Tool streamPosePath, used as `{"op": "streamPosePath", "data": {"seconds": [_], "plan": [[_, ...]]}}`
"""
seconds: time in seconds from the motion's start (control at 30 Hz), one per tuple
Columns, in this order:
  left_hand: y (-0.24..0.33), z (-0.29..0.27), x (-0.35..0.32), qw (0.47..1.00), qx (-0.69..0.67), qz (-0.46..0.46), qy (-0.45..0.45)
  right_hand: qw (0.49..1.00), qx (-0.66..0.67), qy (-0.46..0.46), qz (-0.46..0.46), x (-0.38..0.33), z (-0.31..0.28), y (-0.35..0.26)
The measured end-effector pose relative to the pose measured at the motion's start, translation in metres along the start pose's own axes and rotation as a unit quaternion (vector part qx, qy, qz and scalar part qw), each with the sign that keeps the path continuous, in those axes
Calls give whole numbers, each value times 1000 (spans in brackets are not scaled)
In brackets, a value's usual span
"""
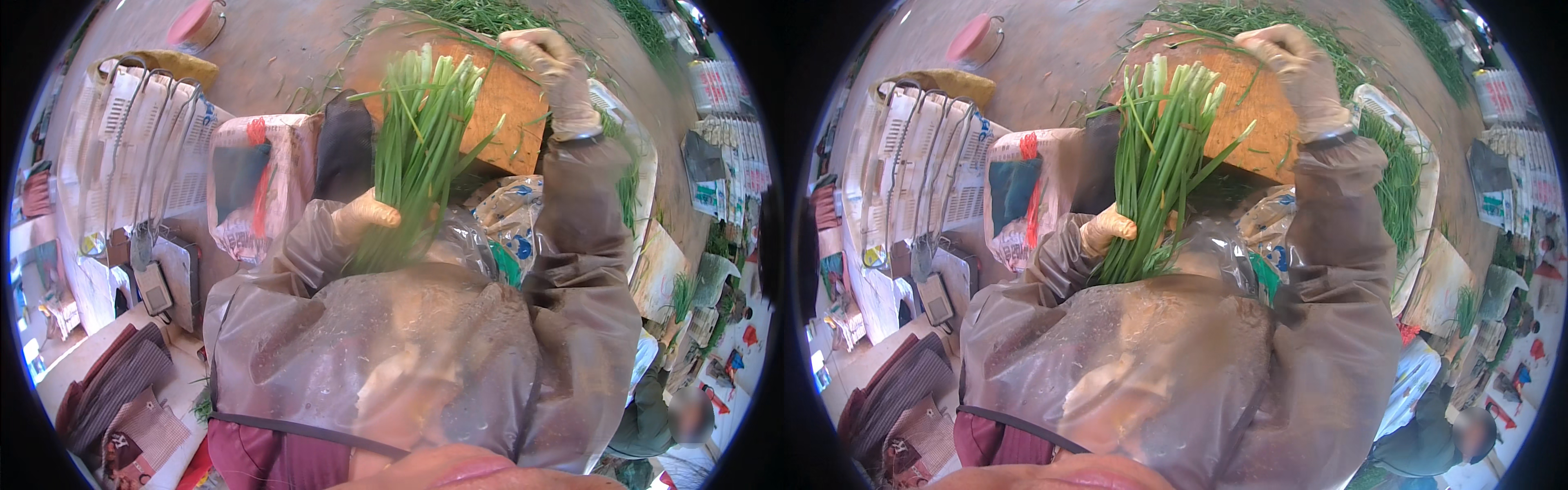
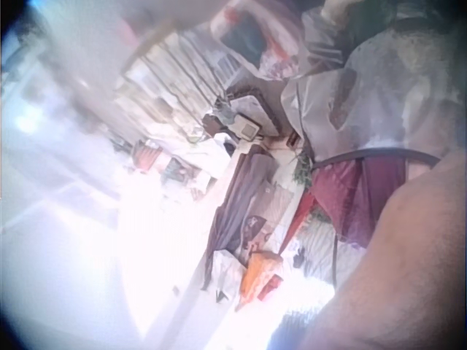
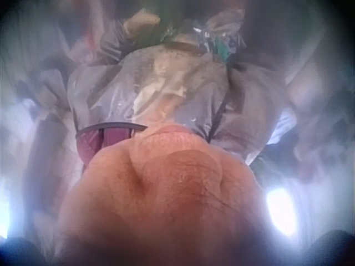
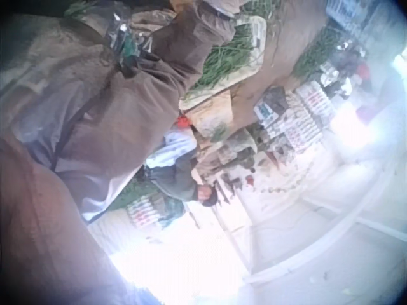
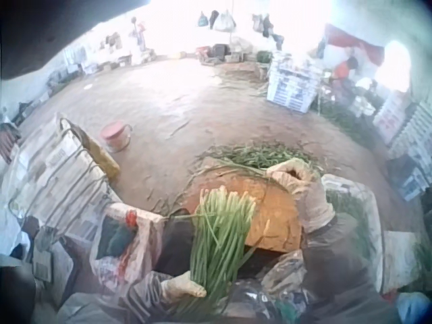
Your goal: The person picks up a bunch of green onions, shakes them to remove loose debris, aligns them on a wooden board, and ties them together with a red string before placing them into a crate.
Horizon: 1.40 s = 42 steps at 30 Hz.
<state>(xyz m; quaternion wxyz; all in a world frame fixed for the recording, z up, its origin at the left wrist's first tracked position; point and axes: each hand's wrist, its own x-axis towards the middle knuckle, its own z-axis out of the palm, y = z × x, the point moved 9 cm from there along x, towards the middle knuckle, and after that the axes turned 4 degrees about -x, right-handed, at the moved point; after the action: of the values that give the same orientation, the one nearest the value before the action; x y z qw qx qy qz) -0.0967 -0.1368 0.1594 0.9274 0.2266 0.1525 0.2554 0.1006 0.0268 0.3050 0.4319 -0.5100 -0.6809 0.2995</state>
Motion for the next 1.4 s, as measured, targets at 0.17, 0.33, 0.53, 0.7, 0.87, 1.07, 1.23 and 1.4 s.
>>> {"op": "streamPosePath", "data": {"seconds": [0.17, 0.33, 0.53, 0.7, 0.87, 1.07, 1.23, 1.4], "plan": [[8, 1, 3, 999, -14, 5, 43, 872, -399, -17, -282, -23, 57, -64], [15, 10, 2, 999, -13, 18, 45, 834, -454, -40, -310, 5, 61, -27], [18, 15, 8, 1000, -10, 11, 24, 880, -447, 141, -74, 48, -59, 11], [21, 17, 6, 998, -2, 51, 49, 937, -284, -75, -191, -23, 88, -47], [24, 26, 5, 996, -64, 47, 27, 965, -204, -48, -157, -7, 57, -35], [21, 26, 6, 998, -51, 39, 23, 815, -430, 302, -243, 73, -120, -41], [26, 18, 10, 997, -14, 54, 50, 665, -719, 136, 151, 108, -152, -2], [34, 18, 17, 995, -7, 88, 46, 891, -299, -241, -243, 35, 74, -40]]}}
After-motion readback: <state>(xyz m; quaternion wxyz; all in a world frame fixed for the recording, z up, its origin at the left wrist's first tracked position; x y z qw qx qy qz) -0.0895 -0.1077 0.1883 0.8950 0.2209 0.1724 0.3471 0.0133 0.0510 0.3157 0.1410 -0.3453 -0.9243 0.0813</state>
